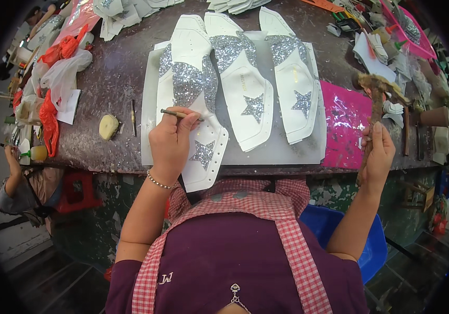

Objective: The person uses a hammer and a small metal tool to secure silver star-shaped embellishments onto white shoe parts. They repeatedly tap the tool to set the decorations, then stack the finished pieces and retrieve new ones from a pile on the table.

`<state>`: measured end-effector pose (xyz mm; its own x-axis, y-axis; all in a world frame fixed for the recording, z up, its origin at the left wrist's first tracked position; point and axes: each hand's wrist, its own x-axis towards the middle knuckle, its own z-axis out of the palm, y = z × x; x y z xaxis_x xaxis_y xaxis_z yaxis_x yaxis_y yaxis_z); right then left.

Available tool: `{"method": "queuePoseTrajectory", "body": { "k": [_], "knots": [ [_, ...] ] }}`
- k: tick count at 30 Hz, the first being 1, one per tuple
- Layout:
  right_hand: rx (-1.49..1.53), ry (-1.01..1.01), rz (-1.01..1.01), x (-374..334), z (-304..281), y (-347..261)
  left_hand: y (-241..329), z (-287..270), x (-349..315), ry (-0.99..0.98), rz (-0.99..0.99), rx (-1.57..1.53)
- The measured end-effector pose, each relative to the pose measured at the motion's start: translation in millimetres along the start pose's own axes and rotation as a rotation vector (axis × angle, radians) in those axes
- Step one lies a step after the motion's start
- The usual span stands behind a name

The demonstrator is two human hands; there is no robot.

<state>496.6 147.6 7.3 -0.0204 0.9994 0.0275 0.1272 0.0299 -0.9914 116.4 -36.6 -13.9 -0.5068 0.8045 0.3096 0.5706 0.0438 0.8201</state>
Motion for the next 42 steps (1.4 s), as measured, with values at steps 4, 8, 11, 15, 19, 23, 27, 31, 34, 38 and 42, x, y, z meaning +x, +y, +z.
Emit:
{"method": "queuePoseTrajectory", "body": {
  "k": [4, 8, 11, 15, 19, 23, 27, 31, 34, 38, 42],
  "knots": [
    [0.030, -0.163, -0.083, -22.2, 40.9, -34.6, 4.1, 1.4, -0.6, 0.022, 0.131, 0.173],
    [-0.033, -0.342, -0.158, -50.3, 83.1, -47.7, 8.7, 6.8, 2.5, 0.035, 0.296, 0.288],
    [-0.193, -0.477, -0.261, -62.6, 110.2, -60.9, 9.3, 7.5, 4.5, 0.002, 0.307, 0.281],
    [-0.014, -0.512, -0.446, -70.1, 133.6, -100.3, 8.7, 3.8, 6.5, -0.040, 0.302, 0.245],
    [0.137, -0.541, -0.725, -71.2, 147.8, -107.9, 14.1, 2.4, 8.8, -0.020, 0.303, 0.233],
    [-0.622, -0.620, -0.723, -67.3, 154.9, -125.7, 10.9, 0.9, 8.0, -0.028, 0.326, 0.271],
    [-0.319, -0.547, -0.458, -66.3, 136.3, -106.2, -1.5, 4.7, 4.0, 0.075, 0.053, -0.172],
    [-0.202, -0.337, -0.312, -53.3, 100.5, -79.8, -8.3, -11.0, 9.1, 0.241, -0.036, -0.539],
    [-0.321, -0.115, -0.329, -27.8, 59.3, -57.1, -13.4, -25.2, 7.6, 0.271, -0.108, -0.412],
    [-0.899, 0.145, -0.386, 4.1, 16.1, -9.8, -4.3, -18.2, 3.8, 0.078, 0.042, 0.172],
    [-1.288, 0.207, -0.272, 11.2, -9.4, 39.9, 12.5, -21.0, 10.1, -0.127, -0.196, -0.153]
  ]
}}
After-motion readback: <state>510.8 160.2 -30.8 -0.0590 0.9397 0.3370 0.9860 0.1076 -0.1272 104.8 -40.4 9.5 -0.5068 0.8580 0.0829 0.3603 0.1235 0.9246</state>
